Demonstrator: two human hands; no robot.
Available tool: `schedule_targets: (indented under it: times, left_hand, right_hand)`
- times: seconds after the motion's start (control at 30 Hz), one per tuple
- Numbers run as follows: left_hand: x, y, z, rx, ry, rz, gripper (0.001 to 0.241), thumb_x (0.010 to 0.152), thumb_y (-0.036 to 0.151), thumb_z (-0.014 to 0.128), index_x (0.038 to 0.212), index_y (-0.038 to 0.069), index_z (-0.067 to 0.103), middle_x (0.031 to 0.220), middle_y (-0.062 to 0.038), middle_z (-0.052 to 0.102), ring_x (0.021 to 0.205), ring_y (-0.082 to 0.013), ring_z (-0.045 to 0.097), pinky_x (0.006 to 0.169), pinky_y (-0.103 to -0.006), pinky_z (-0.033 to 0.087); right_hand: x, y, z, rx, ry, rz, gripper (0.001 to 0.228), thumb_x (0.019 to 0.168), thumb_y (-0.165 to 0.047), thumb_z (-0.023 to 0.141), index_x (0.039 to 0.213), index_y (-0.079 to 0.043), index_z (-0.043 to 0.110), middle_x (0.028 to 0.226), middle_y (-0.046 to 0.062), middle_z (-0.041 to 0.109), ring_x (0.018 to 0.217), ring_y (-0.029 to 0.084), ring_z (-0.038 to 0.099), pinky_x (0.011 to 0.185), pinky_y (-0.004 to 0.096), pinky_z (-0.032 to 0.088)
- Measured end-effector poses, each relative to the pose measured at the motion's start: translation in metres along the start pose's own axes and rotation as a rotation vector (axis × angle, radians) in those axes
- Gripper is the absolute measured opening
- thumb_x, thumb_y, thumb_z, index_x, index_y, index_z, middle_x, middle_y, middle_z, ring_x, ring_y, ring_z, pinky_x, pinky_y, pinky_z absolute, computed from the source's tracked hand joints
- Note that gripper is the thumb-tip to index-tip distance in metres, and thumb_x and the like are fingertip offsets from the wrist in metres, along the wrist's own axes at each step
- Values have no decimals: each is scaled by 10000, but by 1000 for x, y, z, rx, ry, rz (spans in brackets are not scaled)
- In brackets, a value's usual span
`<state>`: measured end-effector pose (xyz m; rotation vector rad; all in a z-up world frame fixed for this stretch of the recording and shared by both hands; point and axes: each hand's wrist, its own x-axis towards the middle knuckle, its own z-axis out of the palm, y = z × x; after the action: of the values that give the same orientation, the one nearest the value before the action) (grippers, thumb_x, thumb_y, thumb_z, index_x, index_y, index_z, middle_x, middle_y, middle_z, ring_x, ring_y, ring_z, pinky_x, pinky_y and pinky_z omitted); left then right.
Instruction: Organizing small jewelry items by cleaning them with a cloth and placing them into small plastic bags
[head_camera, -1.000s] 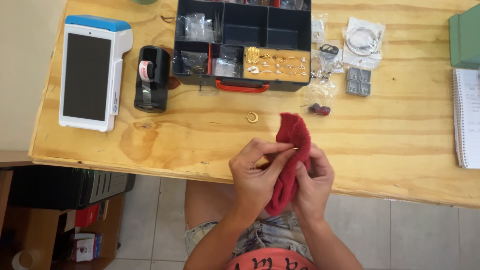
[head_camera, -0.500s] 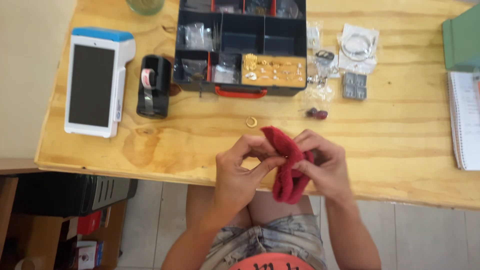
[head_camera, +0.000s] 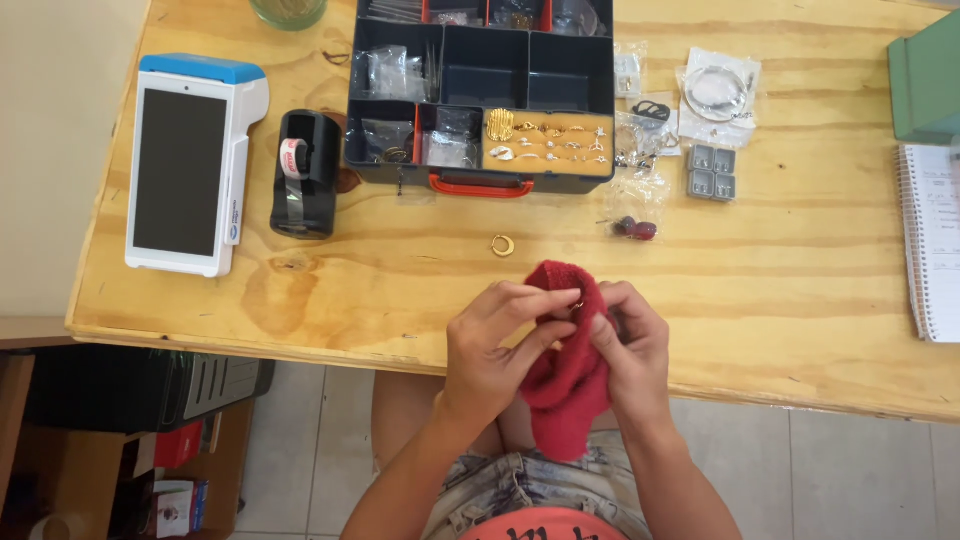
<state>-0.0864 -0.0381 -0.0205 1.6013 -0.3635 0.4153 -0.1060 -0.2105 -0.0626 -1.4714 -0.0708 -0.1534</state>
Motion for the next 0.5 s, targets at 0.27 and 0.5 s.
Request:
schedule_targets:
  times: [0.27,0.5]
  left_hand:
    - [5,5,-4,490,26,472,197,920,234,778,1077,116,783,961,-23,714,818,-192,680,780,-328,580]
    - [8,12,-16,755,-83,691,191,1068,236,632,1131,109,761,1083,14,699,897,-122,686,836,-318,530]
  right_hand:
    - [-7,-10,9,277,-6,142,250,1045,-212,566,953,21,574,763,106,647,691,110,630,607,250,558]
    - [-19,-30,14,241,-52,233,200,1067,-235,552,957,-70,579,827,-43,528,724,43,427,661,196,354]
